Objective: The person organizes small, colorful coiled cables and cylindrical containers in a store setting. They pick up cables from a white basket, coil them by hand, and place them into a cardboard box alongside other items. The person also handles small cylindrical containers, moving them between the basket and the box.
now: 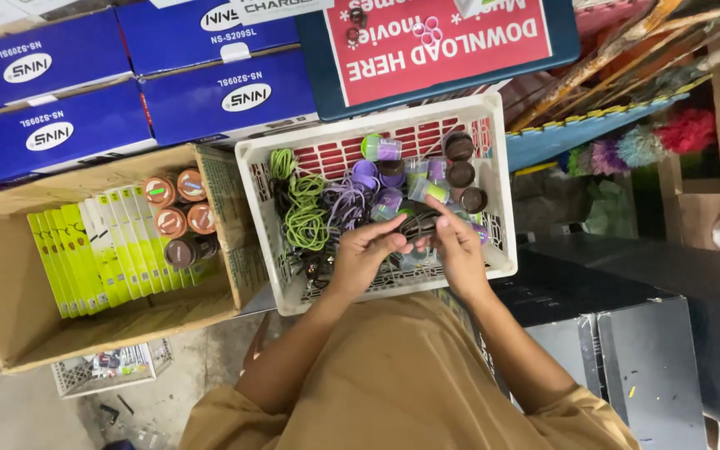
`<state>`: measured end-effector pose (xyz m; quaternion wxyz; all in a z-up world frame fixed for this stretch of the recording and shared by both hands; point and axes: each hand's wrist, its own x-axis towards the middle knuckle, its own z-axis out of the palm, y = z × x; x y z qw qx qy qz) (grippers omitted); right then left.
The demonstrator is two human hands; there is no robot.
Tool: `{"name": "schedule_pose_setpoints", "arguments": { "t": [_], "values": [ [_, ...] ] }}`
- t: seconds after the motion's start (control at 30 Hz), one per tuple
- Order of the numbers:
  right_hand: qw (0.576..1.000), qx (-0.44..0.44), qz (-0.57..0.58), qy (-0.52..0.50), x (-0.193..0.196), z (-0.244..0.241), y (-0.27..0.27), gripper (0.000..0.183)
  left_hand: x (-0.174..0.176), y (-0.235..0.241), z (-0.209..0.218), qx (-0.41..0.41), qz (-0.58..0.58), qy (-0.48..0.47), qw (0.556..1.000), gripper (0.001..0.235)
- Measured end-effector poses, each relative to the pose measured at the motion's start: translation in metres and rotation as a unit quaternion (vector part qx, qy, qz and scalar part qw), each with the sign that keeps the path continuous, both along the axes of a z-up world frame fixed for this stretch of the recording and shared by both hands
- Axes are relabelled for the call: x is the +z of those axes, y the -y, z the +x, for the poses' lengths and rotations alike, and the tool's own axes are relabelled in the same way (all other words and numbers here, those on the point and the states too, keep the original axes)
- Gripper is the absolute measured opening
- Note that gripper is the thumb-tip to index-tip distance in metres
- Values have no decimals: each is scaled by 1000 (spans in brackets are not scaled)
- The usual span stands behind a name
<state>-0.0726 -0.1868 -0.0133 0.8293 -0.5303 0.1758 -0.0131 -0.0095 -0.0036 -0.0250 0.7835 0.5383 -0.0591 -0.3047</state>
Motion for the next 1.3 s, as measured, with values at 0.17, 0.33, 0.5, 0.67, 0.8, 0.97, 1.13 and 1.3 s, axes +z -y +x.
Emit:
{"name": "schedule_pose_setpoints", "arguments": {
  "t": [0.17, 0.33, 0.5, 0.67, 0.8, 0.97, 1.13, 1.3],
  "values": [
    [1000, 7, -15, -3, -4, -1, 8, 48, -16, 0, 3, -24, -56, -1, 998, 35],
    [996, 41, -26, -73, -1, 4, 17, 41, 8, 5, 11, -77, -20, 91, 993, 42],
    [994, 34, 49, -88, 6, 10, 19, 37, 8, 11, 14, -63, -79, 162, 982, 32],
    [996, 25, 35, -78, 0, 9, 33, 36, -5, 16, 22, -71, -56, 188, 978, 32],
    [997, -54, 33, -41, 2, 15, 50, 33, -7, 13, 51, -33, 85, 102, 991, 42],
    [988, -136, 52, -45, -14, 9, 73, 29, -36, -10, 69, 32, 102, 98, 989, 40],
    [980, -175, 79, -58, -30, -7, 83, 27, -42, -31, 71, 71, 132, 71, 986, 42],
    [978, -166, 89, -86, -33, -7, 72, 25, -47, -42, 62, 53, 172, 115, 977, 42]
  ]
}}
